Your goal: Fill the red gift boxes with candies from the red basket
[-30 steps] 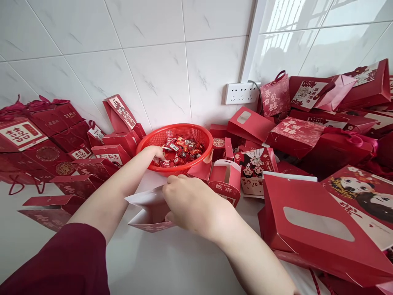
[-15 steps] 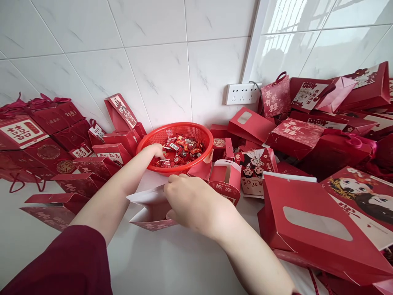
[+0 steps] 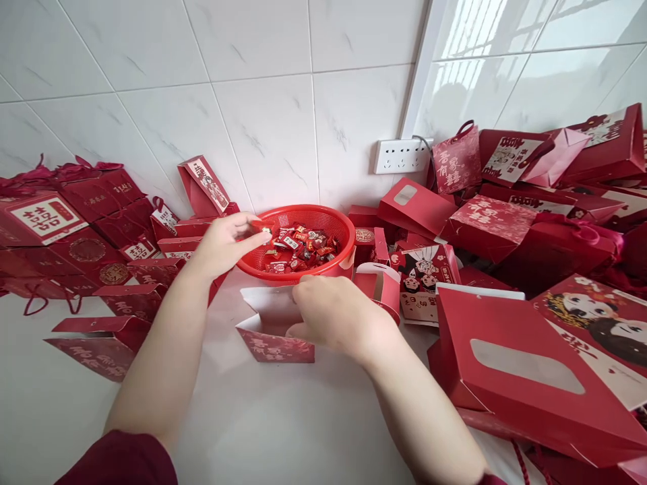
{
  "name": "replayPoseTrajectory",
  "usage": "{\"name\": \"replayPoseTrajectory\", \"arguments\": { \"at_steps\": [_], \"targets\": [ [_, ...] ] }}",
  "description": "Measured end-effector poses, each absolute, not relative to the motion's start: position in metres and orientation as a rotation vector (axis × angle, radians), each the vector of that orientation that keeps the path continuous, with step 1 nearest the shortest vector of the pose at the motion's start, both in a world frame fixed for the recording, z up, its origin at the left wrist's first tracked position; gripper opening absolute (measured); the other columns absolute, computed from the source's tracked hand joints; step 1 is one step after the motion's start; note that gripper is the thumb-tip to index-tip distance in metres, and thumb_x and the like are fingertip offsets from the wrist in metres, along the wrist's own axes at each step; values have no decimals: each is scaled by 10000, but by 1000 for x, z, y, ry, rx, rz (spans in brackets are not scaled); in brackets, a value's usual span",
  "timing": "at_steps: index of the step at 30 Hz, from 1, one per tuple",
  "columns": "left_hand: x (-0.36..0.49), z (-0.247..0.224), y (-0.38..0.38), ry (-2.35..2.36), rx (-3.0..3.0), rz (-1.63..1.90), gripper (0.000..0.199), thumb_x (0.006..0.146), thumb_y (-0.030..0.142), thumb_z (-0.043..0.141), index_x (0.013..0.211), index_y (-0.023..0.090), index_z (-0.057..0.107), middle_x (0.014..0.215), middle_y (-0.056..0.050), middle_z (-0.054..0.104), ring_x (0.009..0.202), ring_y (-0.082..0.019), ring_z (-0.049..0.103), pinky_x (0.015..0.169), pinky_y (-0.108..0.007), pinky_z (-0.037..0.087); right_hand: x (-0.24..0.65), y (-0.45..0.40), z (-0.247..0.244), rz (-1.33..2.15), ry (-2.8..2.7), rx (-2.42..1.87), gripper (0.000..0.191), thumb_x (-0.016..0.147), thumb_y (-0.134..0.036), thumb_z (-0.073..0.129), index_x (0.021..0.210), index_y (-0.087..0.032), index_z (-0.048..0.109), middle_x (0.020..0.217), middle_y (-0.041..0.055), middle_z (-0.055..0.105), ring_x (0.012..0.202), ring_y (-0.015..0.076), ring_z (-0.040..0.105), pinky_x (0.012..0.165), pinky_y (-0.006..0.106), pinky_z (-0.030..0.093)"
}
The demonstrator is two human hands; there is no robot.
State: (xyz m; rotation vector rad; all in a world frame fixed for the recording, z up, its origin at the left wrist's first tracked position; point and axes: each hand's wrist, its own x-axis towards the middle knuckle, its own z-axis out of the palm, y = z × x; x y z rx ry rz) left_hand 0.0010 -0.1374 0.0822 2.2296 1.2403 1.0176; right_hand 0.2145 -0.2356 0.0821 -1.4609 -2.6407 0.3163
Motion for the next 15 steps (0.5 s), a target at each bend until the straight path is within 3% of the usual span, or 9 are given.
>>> {"name": "replayPoseTrajectory", "arguments": {
  "at_steps": [2,8,12,15],
  "targets": [
    [1,94,-173,1091,2214,1059,250,823,412,689,932,193,635,926,-23,698,844,-165,652,757,-257,503,216,-233,80,323,-2622,-1459,162,821,-299,623,917,-184,685,873,49,707,796,194,653,602,263,388],
    [5,102,-212,1100,2575,213,111,839,316,646,880,223,690,875,-9,658,801,-163,602,692,-260,449,212,-236,83,337,-2678,-1460,169,885,-285,598,1006,-208,688,892,50,714,816,196,664,680,266,439],
    [5,102,-216,1157,2661,191,189,849,376,641,970,249,711,937,-27,656,852,-187,601,734,-288,456,209,-245,84,261,-2689,-1460,189,880,-298,612,1008,-180,686,918,76,709,851,220,671,707,294,467],
    [2,107,-228,1103,2733,323,250,911,410,562,855,246,742,1151,-24,638,996,-200,596,836,-301,456,208,-258,80,137,-2729,-1391,177,860,-260,610,990,-170,689,961,80,699,868,244,677,682,327,486]
  ]
}}
